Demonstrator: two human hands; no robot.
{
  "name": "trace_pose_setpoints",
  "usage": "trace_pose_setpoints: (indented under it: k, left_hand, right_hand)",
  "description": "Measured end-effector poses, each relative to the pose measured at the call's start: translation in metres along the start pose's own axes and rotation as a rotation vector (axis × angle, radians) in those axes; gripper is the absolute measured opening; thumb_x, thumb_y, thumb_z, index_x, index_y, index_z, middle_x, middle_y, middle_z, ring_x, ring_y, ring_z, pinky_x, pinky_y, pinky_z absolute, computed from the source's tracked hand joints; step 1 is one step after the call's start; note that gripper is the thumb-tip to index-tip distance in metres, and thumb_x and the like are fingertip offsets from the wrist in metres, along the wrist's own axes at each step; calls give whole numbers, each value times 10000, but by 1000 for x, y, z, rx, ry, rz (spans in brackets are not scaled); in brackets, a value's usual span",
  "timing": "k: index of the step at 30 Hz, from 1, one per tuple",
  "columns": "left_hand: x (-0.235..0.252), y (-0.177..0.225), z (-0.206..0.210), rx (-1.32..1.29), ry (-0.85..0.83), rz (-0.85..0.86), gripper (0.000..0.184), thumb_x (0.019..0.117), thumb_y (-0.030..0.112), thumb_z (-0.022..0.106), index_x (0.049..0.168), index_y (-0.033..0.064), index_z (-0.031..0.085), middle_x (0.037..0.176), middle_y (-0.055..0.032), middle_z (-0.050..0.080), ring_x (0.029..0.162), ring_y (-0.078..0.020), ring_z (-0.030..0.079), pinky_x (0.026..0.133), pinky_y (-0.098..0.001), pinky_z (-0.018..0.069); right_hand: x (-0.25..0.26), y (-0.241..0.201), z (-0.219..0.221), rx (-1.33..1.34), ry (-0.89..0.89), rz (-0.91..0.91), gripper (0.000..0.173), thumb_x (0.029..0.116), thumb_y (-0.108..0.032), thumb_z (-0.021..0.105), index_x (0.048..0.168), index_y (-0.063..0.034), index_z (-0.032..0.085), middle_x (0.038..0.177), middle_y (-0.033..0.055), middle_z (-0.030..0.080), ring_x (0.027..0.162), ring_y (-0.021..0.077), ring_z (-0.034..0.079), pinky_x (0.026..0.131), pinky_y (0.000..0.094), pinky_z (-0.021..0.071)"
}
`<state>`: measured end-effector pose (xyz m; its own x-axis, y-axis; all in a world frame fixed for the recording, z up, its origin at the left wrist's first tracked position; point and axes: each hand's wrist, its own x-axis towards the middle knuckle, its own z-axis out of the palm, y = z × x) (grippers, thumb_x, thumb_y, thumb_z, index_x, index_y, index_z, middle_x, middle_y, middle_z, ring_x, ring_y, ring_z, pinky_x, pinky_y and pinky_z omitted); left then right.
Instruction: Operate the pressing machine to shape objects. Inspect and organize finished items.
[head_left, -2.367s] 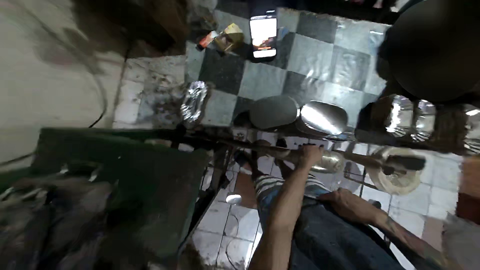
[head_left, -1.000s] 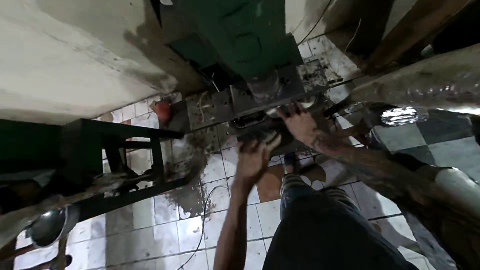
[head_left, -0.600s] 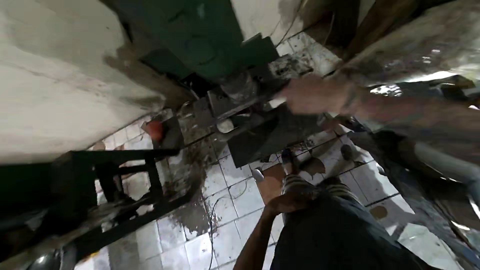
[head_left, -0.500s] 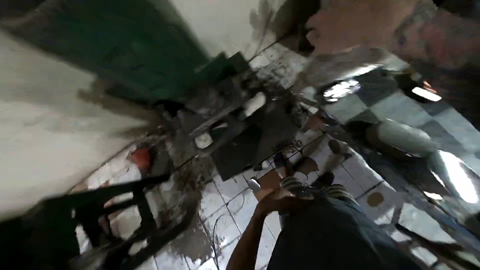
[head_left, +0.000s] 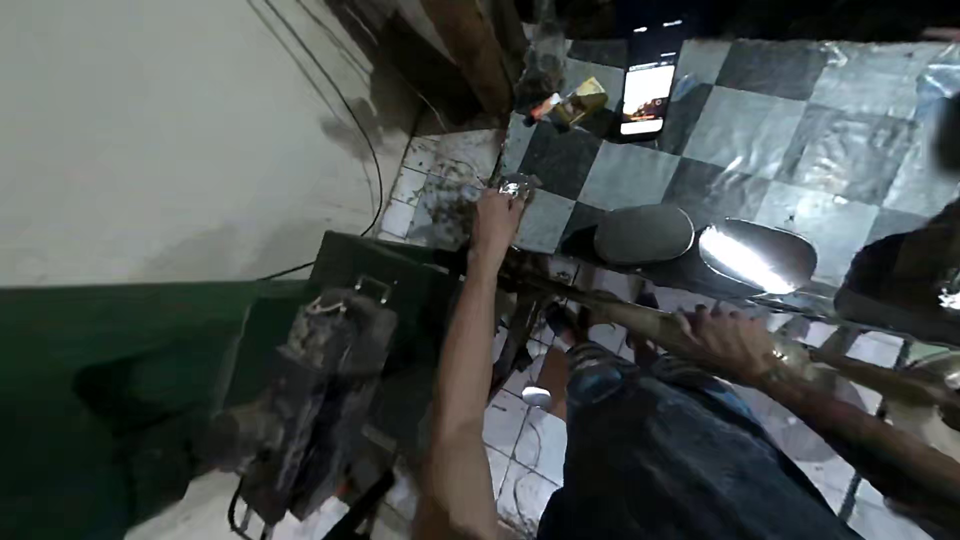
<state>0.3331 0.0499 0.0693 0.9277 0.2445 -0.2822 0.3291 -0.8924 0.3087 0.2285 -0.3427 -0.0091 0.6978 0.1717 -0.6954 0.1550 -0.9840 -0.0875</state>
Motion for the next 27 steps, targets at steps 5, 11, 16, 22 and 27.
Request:
trace_pose_setpoints:
  k: [5, 11, 16, 22, 27]
  left_hand:
    - [25, -6, 20, 96, -157, -78, 462, 978, 372, 702, 1263, 8, 695, 1456, -266, 515, 1318, -420, 536, 1099, -546, 456]
    - [-3, -18, 40, 60, 106, 22, 683, 1046, 290, 607, 1631, 168, 277, 1327, -287, 605, 1144, -485, 635, 930, -623, 530]
    - [-8, 52, 42, 79, 23, 347, 620, 1031, 341, 610, 1493, -42, 457, 1607, -286, 334, 1481, -459, 345, 1203, -598, 311]
    - [-27, 135, 95, -3, -187, 925, 382, 890, 315, 789, 1129, 22, 728, 1318, -219, 640, 1411, -448, 449, 1213, -563, 315]
    - [-3, 134, 66, -72, -465, 877, 200, 972, 279, 707, 1043, 127, 816, 1263, -92, 726, 1376, -360, 536, 1138, -557, 430]
  right_hand:
    - [56, 66, 79, 74, 29, 54, 710, 1044, -547, 247, 1269, -34, 682, 1209, 295, 690, 1132, 518, 657, 889, 706, 503]
    - [58, 53, 63, 66, -119, 95, 653, 1075, -517, 311, 1292, -13, 665, 1210, 302, 688, 1149, 511, 655, 908, 692, 503]
    - [30, 30, 8, 308, -141, -8, 437, 1053, -365, 528, 1347, -64, 649, 1298, 266, 656, 1215, 489, 613, 1011, 701, 450]
    - [-22, 18, -102, 427, 568, -288, 350, 941, -222, 736, 1249, -56, 722, 1154, 198, 700, 1049, 366, 692, 889, 547, 574]
    - [30, 73, -130, 290, 142, -500, 386, 877, -311, 820, 1222, -148, 762, 1235, 158, 692, 1152, 339, 650, 1009, 533, 510]
